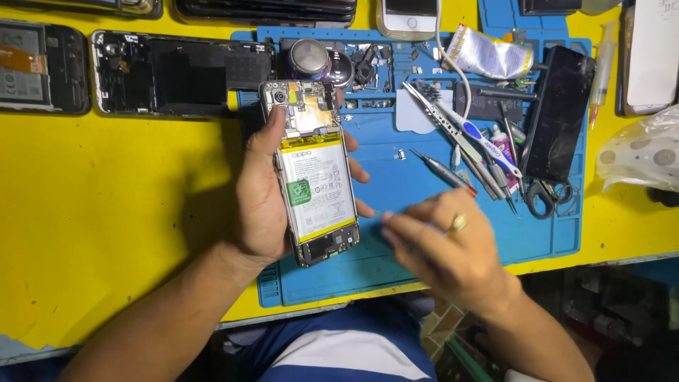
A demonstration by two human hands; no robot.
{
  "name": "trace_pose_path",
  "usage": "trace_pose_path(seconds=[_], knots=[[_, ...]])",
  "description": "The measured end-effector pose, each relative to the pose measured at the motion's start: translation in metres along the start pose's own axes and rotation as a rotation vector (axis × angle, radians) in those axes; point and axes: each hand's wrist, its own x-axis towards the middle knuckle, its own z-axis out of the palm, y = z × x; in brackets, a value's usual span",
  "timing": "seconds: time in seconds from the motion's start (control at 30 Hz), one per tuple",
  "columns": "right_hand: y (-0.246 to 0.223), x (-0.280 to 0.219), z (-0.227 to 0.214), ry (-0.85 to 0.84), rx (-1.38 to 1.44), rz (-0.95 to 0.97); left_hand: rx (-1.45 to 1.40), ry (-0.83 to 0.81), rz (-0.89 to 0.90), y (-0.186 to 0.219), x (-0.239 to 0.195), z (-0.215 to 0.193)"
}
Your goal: The person removes the back cover from a smartphone, then uses a small metal tool to scrape adhesive residue from the frame of a different smartphone chassis. The person handles the phone and tool with both hands on a workbench.
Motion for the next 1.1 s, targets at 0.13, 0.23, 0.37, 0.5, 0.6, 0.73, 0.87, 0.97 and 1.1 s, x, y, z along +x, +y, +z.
trace_pose_path(seconds=[0.13, 0.23, 0.37, 0.5, 0.6, 0.73, 0.87, 0.97, 1.1], knots=[[-0.009, 0.008, 0.009, 0.006, -0.089, -0.155, 0.073, 0.096, -0.016, -0.002, -0.001, 0.004], [-0.010, 0.015, 0.011, -0.016, -0.115, -0.208, 0.092, 0.140, -0.027, -0.003, 0.000, 0.006], [-0.013, 0.020, 0.012, -0.003, -0.170, -0.241, 0.191, 0.217, -0.072, -0.002, -0.001, 0.007], [-0.016, 0.023, 0.011, -0.026, -0.218, -0.269, 0.288, 0.293, -0.141, 0.000, -0.002, 0.011], [-0.013, 0.021, 0.012, -0.043, -0.242, -0.295, 0.292, 0.335, -0.173, -0.002, -0.001, 0.009], [-0.009, 0.021, 0.019, -0.015, -0.277, -0.319, 0.303, 0.330, -0.162, -0.004, -0.001, 0.006], [-0.004, 0.015, 0.029, 0.070, -0.271, -0.338, 0.312, 0.300, -0.113, -0.007, -0.002, 0.005], [0.000, 0.012, 0.034, 0.109, -0.256, -0.338, 0.306, 0.317, -0.117, -0.009, -0.001, 0.004], [0.002, 0.012, 0.037, 0.143, -0.234, -0.335, 0.295, 0.299, -0.071, -0.010, -0.001, 0.003]])
